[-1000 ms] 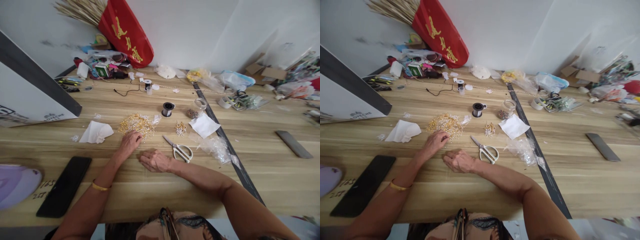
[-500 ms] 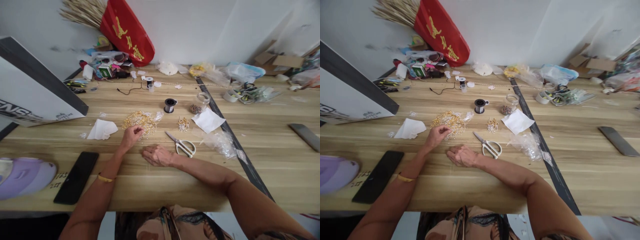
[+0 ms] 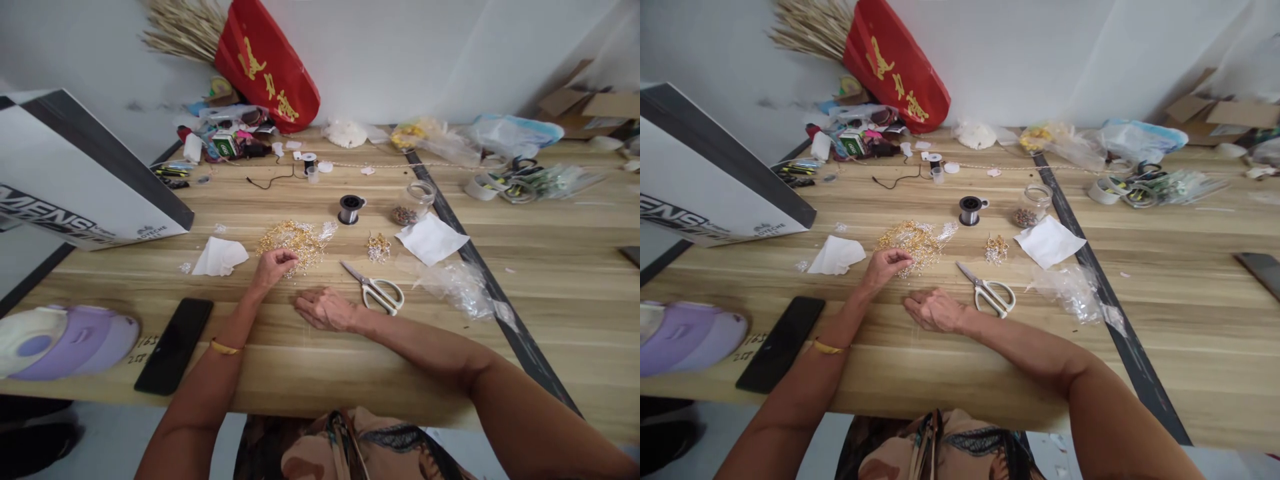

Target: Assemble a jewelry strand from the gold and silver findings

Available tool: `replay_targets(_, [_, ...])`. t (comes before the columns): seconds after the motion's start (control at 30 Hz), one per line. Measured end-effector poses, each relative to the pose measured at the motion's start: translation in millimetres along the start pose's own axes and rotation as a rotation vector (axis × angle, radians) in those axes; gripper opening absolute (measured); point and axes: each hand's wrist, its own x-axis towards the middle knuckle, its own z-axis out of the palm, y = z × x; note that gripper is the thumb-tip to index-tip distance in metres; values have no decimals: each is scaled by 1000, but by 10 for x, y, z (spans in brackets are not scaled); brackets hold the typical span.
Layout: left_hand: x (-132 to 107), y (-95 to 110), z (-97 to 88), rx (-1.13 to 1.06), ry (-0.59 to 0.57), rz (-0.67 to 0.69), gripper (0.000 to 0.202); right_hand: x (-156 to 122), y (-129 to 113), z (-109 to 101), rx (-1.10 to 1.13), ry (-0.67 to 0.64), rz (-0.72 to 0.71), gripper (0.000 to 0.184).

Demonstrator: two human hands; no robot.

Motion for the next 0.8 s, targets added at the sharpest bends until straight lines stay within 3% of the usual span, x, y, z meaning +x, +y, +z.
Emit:
replay_targets(0.53, [-4, -35, -7, -3, -58, 23, 21, 36, 49, -1, 12, -33, 15, 22])
replay_targets(0.8, [3, -20, -16, -34, -18, 43, 21, 91, 244, -52, 37, 63, 84, 20])
